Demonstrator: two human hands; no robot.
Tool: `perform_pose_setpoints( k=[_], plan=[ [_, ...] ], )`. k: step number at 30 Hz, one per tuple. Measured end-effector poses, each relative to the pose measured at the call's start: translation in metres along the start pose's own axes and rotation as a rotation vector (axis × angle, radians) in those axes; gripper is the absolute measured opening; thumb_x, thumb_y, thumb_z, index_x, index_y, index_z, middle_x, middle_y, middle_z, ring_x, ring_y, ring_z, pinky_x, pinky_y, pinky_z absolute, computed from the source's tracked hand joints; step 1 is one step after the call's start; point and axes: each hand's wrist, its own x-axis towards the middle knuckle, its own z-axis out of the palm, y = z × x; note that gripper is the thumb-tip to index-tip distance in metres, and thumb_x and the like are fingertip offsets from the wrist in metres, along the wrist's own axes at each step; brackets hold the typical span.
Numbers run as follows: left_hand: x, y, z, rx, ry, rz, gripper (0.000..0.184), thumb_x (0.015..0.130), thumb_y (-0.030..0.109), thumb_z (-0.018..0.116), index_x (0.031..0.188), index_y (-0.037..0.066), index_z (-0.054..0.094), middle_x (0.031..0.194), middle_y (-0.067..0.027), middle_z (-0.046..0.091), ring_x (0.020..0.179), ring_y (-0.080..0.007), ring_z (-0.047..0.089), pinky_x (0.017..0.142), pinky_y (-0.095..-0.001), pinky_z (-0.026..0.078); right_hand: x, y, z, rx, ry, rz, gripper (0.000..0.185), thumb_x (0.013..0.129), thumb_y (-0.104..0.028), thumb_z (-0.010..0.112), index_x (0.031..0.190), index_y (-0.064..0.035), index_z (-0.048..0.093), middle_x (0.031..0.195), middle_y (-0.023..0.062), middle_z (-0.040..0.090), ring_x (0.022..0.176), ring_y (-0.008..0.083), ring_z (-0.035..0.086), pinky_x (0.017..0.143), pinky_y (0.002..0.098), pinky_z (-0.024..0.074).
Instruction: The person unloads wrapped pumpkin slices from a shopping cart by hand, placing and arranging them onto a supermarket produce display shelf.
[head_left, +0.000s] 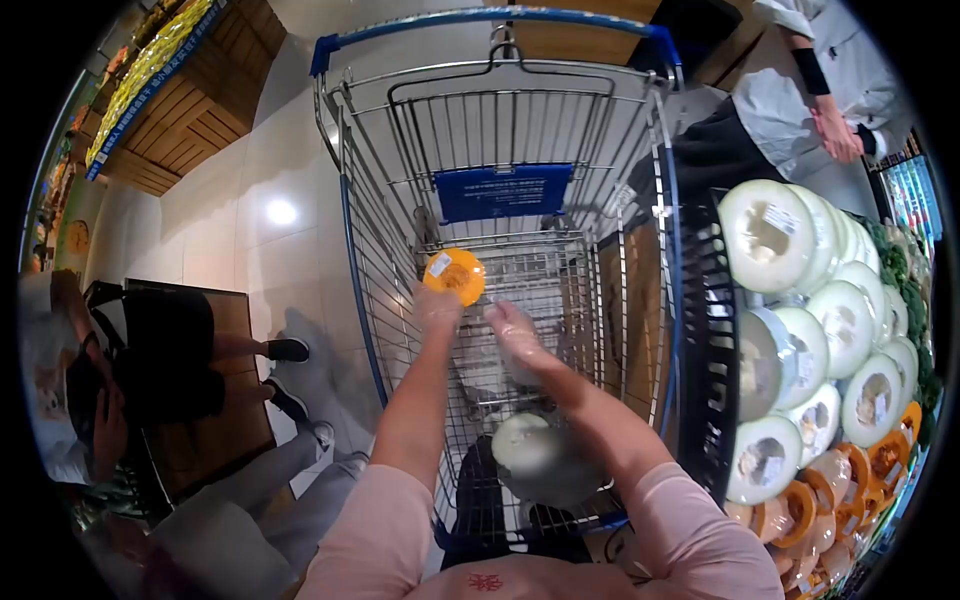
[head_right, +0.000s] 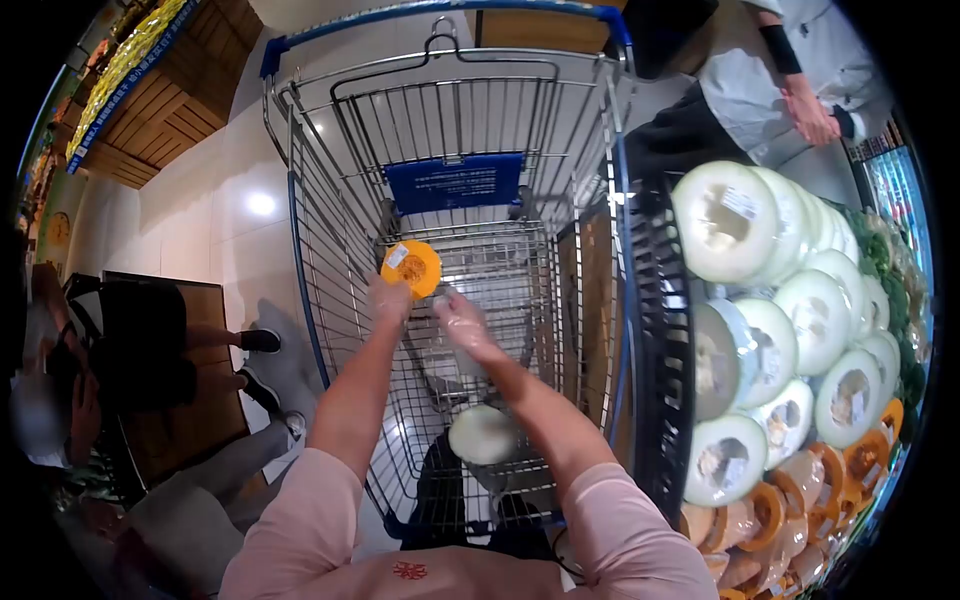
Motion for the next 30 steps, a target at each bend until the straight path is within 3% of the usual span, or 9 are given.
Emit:
perform_pose_setpoints(
  k=[3, 7, 11, 13, 16, 22, 26, 27, 30],
  plan=[
    [0.031, 0.002, 0.024, 0.122, -0.070, -0.098, 0.057, 0.082, 0.019, 0.066, 0.133, -0.001, 0.050, 0.120, -0.0282, 0.068, 0.111, -0.0415, 0.068, 0.097, -0.0486, 0.052, 0.099, 0.060, 0.024, -0.032, 0.157, 0.010, 0.073, 0.101, -0.051, 0.054, 0.150, 0.0013, 0.043, 0.137, 0.0238, 0.060, 0.129, 0.0338, 0.057, 0.109, 0.0406, 0.0429],
    [0.037, 0.002, 0.033, -0.368, 0.038, -0.088, 0.046, 0.086, 0.022, 0.062, 0.126, -0.002, 0.054, 0.117, -0.0270, 0.067, 0.109, -0.0430, 0.067, 0.096, -0.0496, 0.052, 0.142, 0.053, 0.038, 0.152, 0.184, 0.058, 0.068, 0.105, -0.050, 0.049, 0.153, -0.0026, 0.041, 0.150, 0.0177, 0.051, 0.137, 0.0291, 0.049, 0.112, 0.0386, 0.0394],
    [0.043, -0.002, 0.042, 0.272, 0.198, 0.129, 0.045, 0.090, 0.028, 0.062, 0.121, -0.004, 0.057, 0.117, -0.0255, 0.066, 0.109, -0.0415, 0.065, 0.096, -0.0493, 0.051, 0.179, 0.071, 0.052, 0.755, -0.086, 0.117, 0.064, 0.109, -0.045, 0.046, 0.157, -0.0036, 0.038, 0.160, 0.0131, 0.041, 0.140, 0.0232, 0.044, 0.115, 0.0343, 0.0353],
    [0.046, -0.002, 0.055, 0.430, 0.396, 0.269, 0.049, 0.090, 0.036, 0.066, 0.117, -0.005, 0.061, 0.115, -0.0267, 0.068, 0.108, -0.0400, 0.067, 0.094, -0.0507, 0.052, 0.193, 0.093, 0.057, 0.773, -0.072, 0.076, 0.066, 0.108, -0.048, 0.046, 0.156, -0.0041, 0.039, 0.159, 0.0121, 0.042, 0.139, 0.0227, 0.045, 0.114, 0.0346, 0.0357],
    [0.056, 0.007, 0.045, 0.511, 0.265, 0.320, 0.056, 0.093, 0.041, 0.063, 0.122, -0.006, 0.056, 0.122, -0.0245, 0.062, 0.114, -0.0405, 0.062, 0.101, -0.0492, 0.048, 0.207, 0.121, 0.054, 0.742, -0.053, 0.067, 0.063, 0.106, -0.054, 0.047, 0.149, -0.0070, 0.048, 0.145, 0.0094, 0.054, 0.127, 0.0216, 0.054, 0.108, 0.0359, 0.0422],
    [0.075, 0.002, 0.063, 0.147, -0.049, -0.048, 0.070, 0.096, 0.056, 0.060, 0.128, -0.006, 0.057, 0.125, -0.0255, 0.065, 0.116, -0.0374, 0.065, 0.099, -0.0468, 0.050, 0.156, 0.065, 0.074, 0.965, -0.014, 0.058, 0.061, 0.106, -0.057, 0.044, 0.144, -0.0089, 0.054, 0.139, 0.0085, 0.059, 0.125, 0.0217, 0.055, 0.109, 0.0373, 0.0431],
    [0.029, -0.002, 0.055, -0.141, 0.051, 0.153, 0.059, 0.094, 0.047, 0.070, 0.118, -0.007, 0.066, 0.108, -0.0219, 0.072, 0.096, -0.0339, 0.071, 0.085, -0.0456, 0.057, 0.130, 0.048, 0.059, 1.297, -0.164, 0.055, 0.053, 0.106, -0.052, 0.046, 0.130, -0.0074, 0.063, 0.123, 0.0091, 0.068, 0.112, 0.0263, 0.064, 0.102, 0.0413, 0.0501],
    [0.008, 0.002, 0.067, -0.154, 0.174, 0.150, 0.045, 0.099, 0.040, 0.064, 0.115, -0.003, 0.070, 0.100, -0.0134, 0.073, 0.089, -0.0241, 0.070, 0.080, -0.0404, 0.057, 0.130, 0.054, 0.050, 1.351, -0.235, -0.026, 0.046, 0.105, -0.048, 0.051, 0.125, -0.0089, 0.065, 0.117, 0.0080, 0.070, 0.105, 0.0251, 0.066, 0.095, 0.0407, 0.0533],
    [-0.035, 0.011, 0.022, -0.631, -0.015, 0.319, 0.053, 0.096, 0.043, 0.068, 0.113, -0.008, 0.067, 0.107, -0.0204, 0.071, 0.092, -0.0286, 0.071, 0.075, -0.0419, 0.060, 0.088, 0.008, 0.034, 1.108, 0.017, -0.205, 0.036, 0.100, -0.039, 0.065, 0.120, -0.0090, 0.064, 0.113, 0.0086, 0.068, 0.102, 0.0215, 0.066, 0.087, 0.0386, 0.0551]
  ],
)
